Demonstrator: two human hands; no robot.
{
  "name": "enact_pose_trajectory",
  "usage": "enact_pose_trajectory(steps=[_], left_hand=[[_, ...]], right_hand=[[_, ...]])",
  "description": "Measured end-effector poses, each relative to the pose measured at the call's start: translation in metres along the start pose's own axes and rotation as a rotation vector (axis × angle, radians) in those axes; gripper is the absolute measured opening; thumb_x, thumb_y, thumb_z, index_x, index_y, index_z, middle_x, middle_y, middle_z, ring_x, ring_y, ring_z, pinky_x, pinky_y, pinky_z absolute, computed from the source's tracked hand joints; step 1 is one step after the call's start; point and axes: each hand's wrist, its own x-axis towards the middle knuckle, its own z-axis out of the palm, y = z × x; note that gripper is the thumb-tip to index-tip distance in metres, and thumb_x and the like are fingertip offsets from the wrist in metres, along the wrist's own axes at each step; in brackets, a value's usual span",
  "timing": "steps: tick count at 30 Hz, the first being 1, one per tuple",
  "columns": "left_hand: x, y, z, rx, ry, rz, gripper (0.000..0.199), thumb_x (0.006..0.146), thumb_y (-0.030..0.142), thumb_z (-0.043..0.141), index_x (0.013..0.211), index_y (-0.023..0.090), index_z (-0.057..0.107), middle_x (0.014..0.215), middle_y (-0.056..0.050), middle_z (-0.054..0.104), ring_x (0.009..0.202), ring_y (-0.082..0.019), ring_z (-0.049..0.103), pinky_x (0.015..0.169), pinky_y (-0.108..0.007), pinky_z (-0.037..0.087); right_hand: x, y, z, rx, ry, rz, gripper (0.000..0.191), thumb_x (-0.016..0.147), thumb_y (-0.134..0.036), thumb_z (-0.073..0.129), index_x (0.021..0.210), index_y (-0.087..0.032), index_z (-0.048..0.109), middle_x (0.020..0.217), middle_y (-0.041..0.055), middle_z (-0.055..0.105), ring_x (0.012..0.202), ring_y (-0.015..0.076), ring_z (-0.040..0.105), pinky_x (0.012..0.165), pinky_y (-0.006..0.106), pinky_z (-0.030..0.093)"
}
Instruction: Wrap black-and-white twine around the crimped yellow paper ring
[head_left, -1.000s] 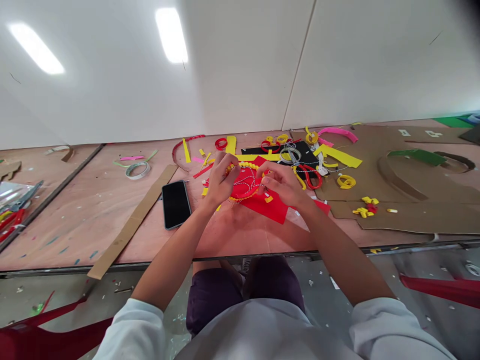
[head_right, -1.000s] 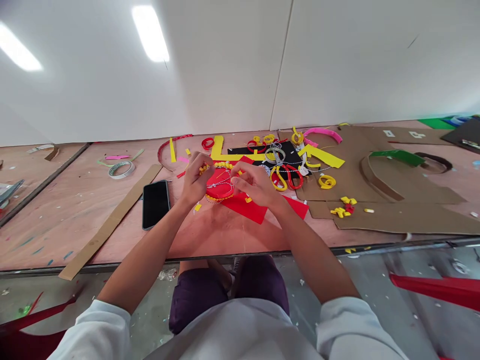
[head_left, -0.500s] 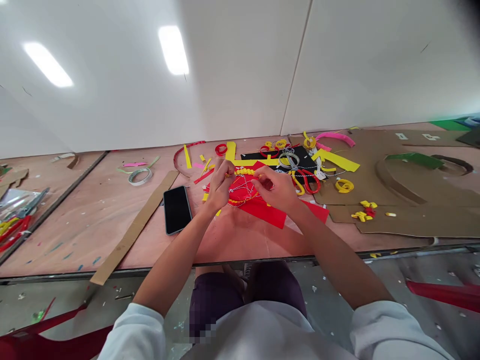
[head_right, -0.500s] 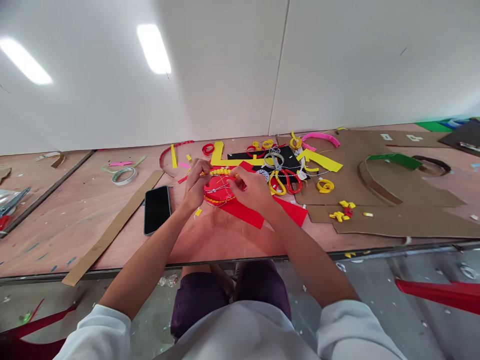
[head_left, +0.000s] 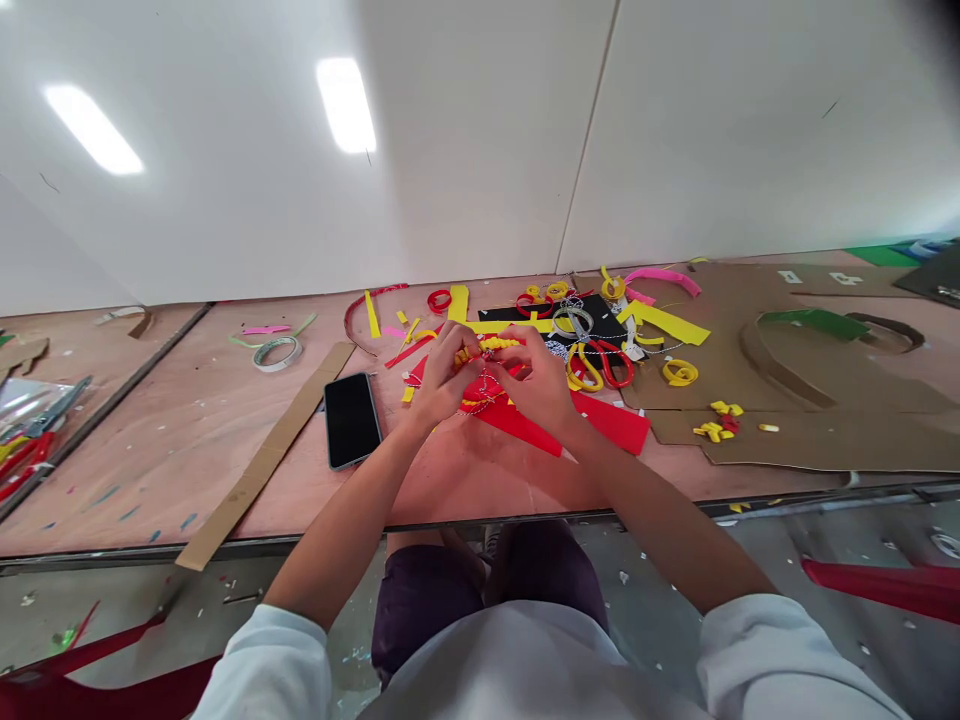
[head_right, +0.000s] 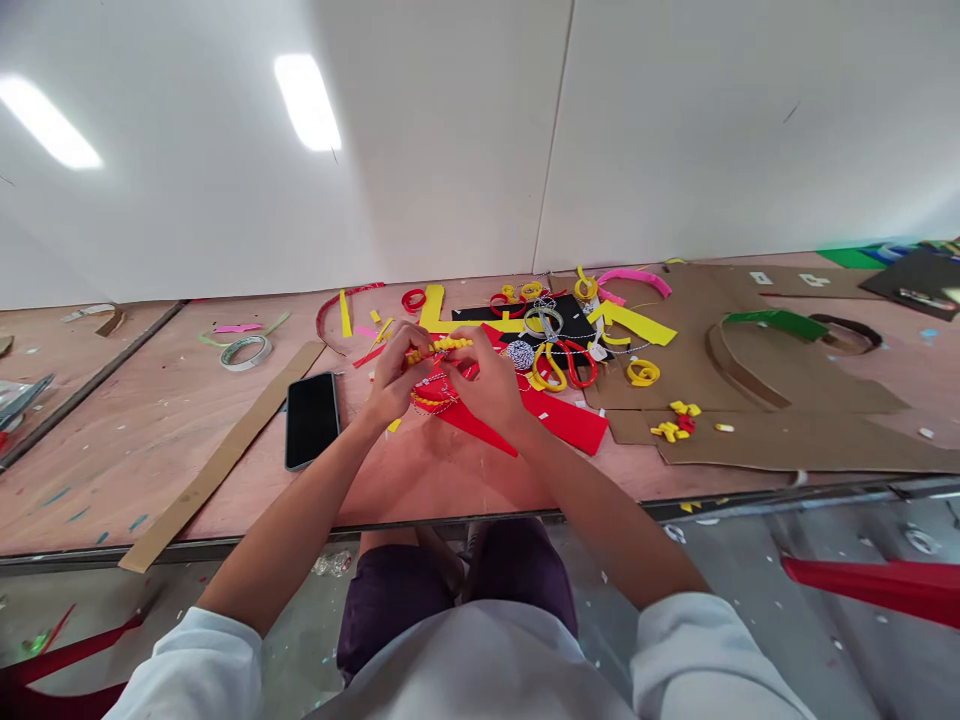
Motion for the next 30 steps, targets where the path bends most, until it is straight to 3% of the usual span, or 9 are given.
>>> enact_pose_trajectory(steps=[5, 10, 17, 21, 30], left_hand=[[0.001, -0.006, 0.002, -0.045, 0.077, -0.107, 0.010, 0.090, 0.022, 0.058, 0.096, 0.025, 0.051, 0.095, -0.004, 0.059, 0.084, -0.019, 0.053, 0.073, -0.034, 0.045], [0.000, -0.008, 0.000, -0.091, 0.076, -0.132, 0.009, 0.090, 0.024, 0.062, 0.097, 0.024, 0.056, 0.097, -0.004, 0.063, 0.085, -0.018, 0.058, 0.073, -0.033, 0.046], [0.001, -0.004, 0.000, -0.076, 0.092, -0.110, 0.008, 0.089, 0.021, 0.060, 0.095, 0.024, 0.055, 0.095, -0.004, 0.063, 0.085, -0.018, 0.058, 0.074, -0.033, 0.046], [0.002, 0.001, 0.001, -0.034, 0.086, -0.091, 0.010, 0.089, 0.018, 0.059, 0.093, 0.024, 0.052, 0.093, -0.004, 0.061, 0.085, -0.018, 0.057, 0.074, -0.033, 0.047], [-0.001, 0.010, 0.006, 0.006, 0.005, 0.010, 0.013, 0.091, 0.013, 0.055, 0.095, 0.024, 0.052, 0.097, -0.004, 0.060, 0.090, -0.019, 0.058, 0.077, -0.036, 0.048]], right_hand=[[0.000, 0.001, -0.004, 0.049, 0.049, -0.014, 0.022, 0.084, -0.027, 0.068, 0.103, -0.026, 0.056, 0.079, -0.0034, 0.068, 0.066, 0.0128, 0.062, 0.053, 0.023, 0.042], [0.000, 0.002, -0.009, 0.017, 0.097, -0.069, 0.018, 0.082, -0.020, 0.062, 0.099, -0.025, 0.057, 0.075, -0.0053, 0.060, 0.062, 0.0107, 0.054, 0.055, 0.024, 0.042], [0.000, 0.003, -0.010, -0.252, 0.109, -0.287, 0.010, 0.080, -0.015, 0.056, 0.085, -0.023, 0.059, 0.078, 0.0011, 0.065, 0.064, 0.0141, 0.056, 0.059, 0.029, 0.045], [-0.001, 0.007, -0.008, -0.420, 0.143, -0.385, 0.007, 0.087, -0.018, 0.059, 0.087, -0.023, 0.064, 0.086, 0.0056, 0.070, 0.079, 0.0200, 0.066, 0.068, 0.033, 0.052], [-0.002, 0.009, -0.004, -0.467, 0.226, -0.463, 0.007, 0.096, -0.028, 0.061, 0.092, -0.024, 0.064, 0.089, 0.0083, 0.070, 0.087, 0.0230, 0.068, 0.076, 0.037, 0.056]])
